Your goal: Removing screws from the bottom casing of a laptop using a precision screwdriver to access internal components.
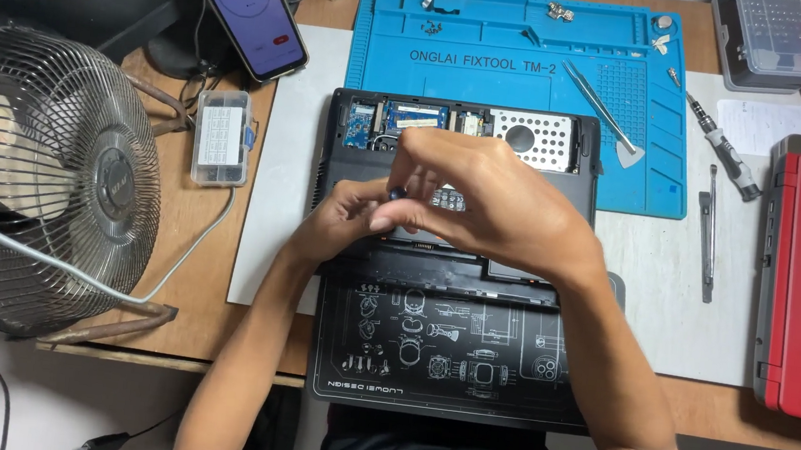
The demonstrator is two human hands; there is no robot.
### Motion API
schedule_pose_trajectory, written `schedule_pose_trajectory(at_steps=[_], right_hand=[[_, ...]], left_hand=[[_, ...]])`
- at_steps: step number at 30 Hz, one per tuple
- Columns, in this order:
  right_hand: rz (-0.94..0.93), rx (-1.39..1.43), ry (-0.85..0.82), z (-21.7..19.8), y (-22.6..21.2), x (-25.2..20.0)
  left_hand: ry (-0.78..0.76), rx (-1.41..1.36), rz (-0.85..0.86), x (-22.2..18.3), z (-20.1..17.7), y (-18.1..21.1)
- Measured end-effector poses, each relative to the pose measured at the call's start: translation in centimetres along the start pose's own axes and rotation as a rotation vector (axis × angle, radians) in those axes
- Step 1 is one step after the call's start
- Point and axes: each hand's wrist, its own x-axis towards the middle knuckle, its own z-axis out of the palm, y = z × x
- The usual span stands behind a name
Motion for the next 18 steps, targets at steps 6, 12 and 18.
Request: schedule_pose_trajectory(at_steps=[6, 12, 18], right_hand=[[0.129, -0.026, -0.145, 0.8, 0.1, 0.6], [0.195, 0.03, -0.077, -1.7, -0.7, 0.1], [0.13, -0.136, 0.167, -4.1, 0.1, -1.8]], left_hand=[[0.078, -0.302, 0.03, 0.0, -0.2, -2.7], [0.023, -0.178, 0.012, 2.9, -0.4, 2.1], [-0.06, 0.161, -0.127, 6.9, -5.0, 4.6]])
